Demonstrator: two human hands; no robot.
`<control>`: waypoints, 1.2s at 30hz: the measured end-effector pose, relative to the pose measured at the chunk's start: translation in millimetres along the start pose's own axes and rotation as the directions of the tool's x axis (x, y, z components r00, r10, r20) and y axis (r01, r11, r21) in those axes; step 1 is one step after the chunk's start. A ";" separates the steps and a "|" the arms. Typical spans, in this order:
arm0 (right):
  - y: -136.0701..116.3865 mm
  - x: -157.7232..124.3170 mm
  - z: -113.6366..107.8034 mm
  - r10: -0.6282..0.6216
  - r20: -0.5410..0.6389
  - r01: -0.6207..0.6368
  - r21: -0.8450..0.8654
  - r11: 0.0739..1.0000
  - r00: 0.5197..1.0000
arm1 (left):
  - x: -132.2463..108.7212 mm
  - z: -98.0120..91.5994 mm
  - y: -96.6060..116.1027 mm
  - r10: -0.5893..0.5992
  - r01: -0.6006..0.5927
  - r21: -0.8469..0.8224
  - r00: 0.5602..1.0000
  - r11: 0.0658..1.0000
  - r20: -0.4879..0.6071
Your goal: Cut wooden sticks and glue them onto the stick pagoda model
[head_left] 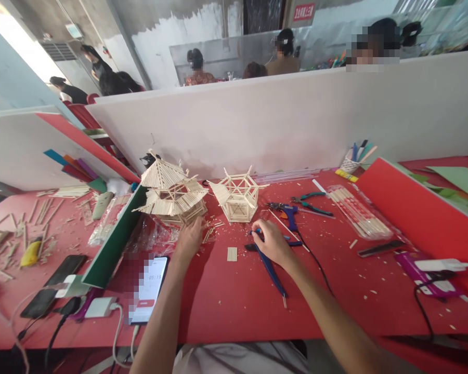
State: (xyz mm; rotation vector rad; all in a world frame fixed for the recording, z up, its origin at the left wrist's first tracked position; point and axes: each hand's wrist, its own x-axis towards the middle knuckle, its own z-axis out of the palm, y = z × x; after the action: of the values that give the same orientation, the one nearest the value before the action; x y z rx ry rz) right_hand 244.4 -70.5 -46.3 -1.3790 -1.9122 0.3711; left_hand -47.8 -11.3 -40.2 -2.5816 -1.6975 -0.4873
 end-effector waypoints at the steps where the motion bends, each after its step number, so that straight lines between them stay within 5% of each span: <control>1: -0.4 0.0 -1.1 -0.006 -0.003 0.006 0.005 1.000 1.000 | 0.7 0.9 -0.5 -0.013 0.012 -0.056 1.000 0.998 -0.013; 6: -12.3 -0.5 -9.2 -0.061 0.026 0.059 0.094 0.994 0.998 | 0.5 4.9 3.1 -0.091 0.079 -0.249 0.995 0.965 -0.038; 10: -36.0 6.8 -4.3 -0.106 0.163 0.092 0.092 0.991 0.981 | -2.7 4.7 5.5 -0.049 0.018 -0.335 0.995 0.942 -0.085; 15: -63.6 39.2 26.3 -0.096 0.272 0.134 -0.124 0.983 0.957 | -8.2 3.9 3.9 0.026 -0.075 -0.357 0.990 0.931 -0.140; 23: -67.4 70.3 65.8 -0.169 0.277 0.223 -0.176 0.959 0.946 | -12.4 5.4 2.0 0.057 -0.111 -0.323 0.983 0.940 -0.173; 30: -49.4 49.0 45.7 -0.104 0.160 0.135 -0.197 0.971 0.982 | -16.5 6.6 -5.3 -0.015 -0.030 -0.292 0.989 0.956 -0.149; 36: -35.0 21.4 23.2 0.000 0.063 0.002 -0.021 1.000 0.998 | -18.1 0.7 -6.2 -0.144 0.123 -0.101 0.959 0.987 -0.245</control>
State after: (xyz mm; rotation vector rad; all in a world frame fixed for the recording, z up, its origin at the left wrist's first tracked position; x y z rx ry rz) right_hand 200.5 -60.3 -32.4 -1.3953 -1.9736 0.3993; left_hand -59.7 -24.8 -46.7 -2.3423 -1.8029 -0.8701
